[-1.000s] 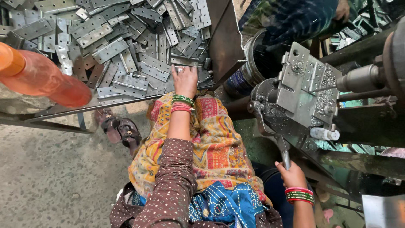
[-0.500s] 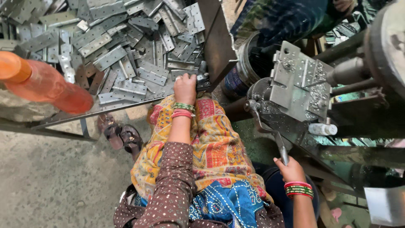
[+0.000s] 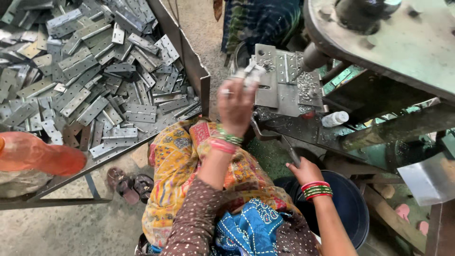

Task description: The person sits on the floor and repeatedly picks up small metal plates from a nearby bin, places them into a manual punching machine, and operates the lever to punch holes. The processed plates are then placed back into the bin.

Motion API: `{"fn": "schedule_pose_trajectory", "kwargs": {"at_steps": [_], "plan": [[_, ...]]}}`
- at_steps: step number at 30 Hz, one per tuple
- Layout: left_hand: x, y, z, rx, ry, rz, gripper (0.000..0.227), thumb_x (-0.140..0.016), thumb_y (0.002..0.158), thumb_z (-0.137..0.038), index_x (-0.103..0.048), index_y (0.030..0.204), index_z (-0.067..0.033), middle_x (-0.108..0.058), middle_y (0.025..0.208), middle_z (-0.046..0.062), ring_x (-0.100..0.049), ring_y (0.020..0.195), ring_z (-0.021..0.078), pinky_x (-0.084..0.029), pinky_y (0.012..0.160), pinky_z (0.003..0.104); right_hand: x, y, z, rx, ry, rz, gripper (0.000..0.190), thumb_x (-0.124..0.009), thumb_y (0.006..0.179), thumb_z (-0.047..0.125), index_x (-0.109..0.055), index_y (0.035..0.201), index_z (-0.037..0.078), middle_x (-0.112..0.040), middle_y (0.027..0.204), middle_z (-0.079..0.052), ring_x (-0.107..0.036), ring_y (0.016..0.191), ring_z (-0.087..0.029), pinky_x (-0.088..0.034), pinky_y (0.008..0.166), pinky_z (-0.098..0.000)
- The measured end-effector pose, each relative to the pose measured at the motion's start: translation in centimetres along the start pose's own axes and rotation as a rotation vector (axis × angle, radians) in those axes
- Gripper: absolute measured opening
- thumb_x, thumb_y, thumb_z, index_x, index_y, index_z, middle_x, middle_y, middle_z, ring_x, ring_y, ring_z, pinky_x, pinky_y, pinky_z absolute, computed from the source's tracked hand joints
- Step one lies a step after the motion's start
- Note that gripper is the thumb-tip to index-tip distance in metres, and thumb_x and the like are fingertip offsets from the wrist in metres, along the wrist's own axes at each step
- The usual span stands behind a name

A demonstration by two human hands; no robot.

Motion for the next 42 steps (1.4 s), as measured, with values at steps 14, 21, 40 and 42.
{"fn": "schedule_pose_trajectory", "kwargs": {"at_steps": [14, 21, 40, 42], "plan": [[-5.6, -4.5, -10.3, -0.172, -0.035, 0.352, 0.042, -0.054, 0.093, -0.026, -0.07, 0.121, 0.0005, -0.058, 0.143, 0.017, -0.058, 0.124, 0.0288, -0.021, 0.125, 0.055, 0.2, -0.2, 1.0, 0.012, 0.045, 0.016, 0.056, -0.07, 0.084, 0.057, -0.065, 0.096, 0.002, -0.072, 0.086, -0.028, -0.069, 0.089, -0.047, -0.053, 0.081, -0.0538], [-8.5, -3.0, -10.7, -0.123, -0.082, 0.409, 0.035, -0.058, 0.092, -0.021, -0.073, 0.11, 0.0057, -0.064, 0.131, 0.023, -0.062, 0.117, 0.0339, -0.018, 0.127, 0.058, -0.7, 0.0, -0.3, 0.074, 0.044, -0.052, 0.054, -0.071, 0.086, 0.055, -0.066, 0.093, 0.002, -0.071, 0.085, -0.027, -0.068, 0.087, -0.047, -0.052, 0.077, -0.0533], [-9.6, -1.7, -10.0, -0.127, -0.096, 0.458, 0.03, -0.057, 0.083, -0.016, -0.076, 0.098, 0.0006, -0.068, 0.12, 0.02, -0.064, 0.114, 0.0315, -0.017, 0.126, 0.057, -2.8, 0.8, -3.1, 0.01, -0.037, -0.042, 0.052, -0.068, 0.088, 0.051, -0.063, 0.104, 0.002, -0.071, 0.086, -0.028, -0.07, 0.086, -0.048, -0.055, 0.077, -0.0552], [-11.4, -1.7, -9.8, -0.087, -0.116, 0.576, 0.026, -0.056, 0.092, -0.013, -0.076, 0.102, -0.0005, -0.068, 0.115, 0.017, -0.064, 0.117, 0.0314, -0.017, 0.13, 0.058, -3.0, 1.2, -2.3, 0.055, -0.02, -0.05, 0.053, -0.07, 0.087, 0.053, -0.064, 0.098, 0.001, -0.07, 0.085, -0.028, -0.069, 0.086, -0.047, -0.055, 0.078, -0.0545]]}}
Point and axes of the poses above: each hand's wrist, its own y-axis towards the middle knuckle, its own x-axis out of the back of the hand, z = x × y, the point moved 8 cm from there along y, towards the middle knuckle
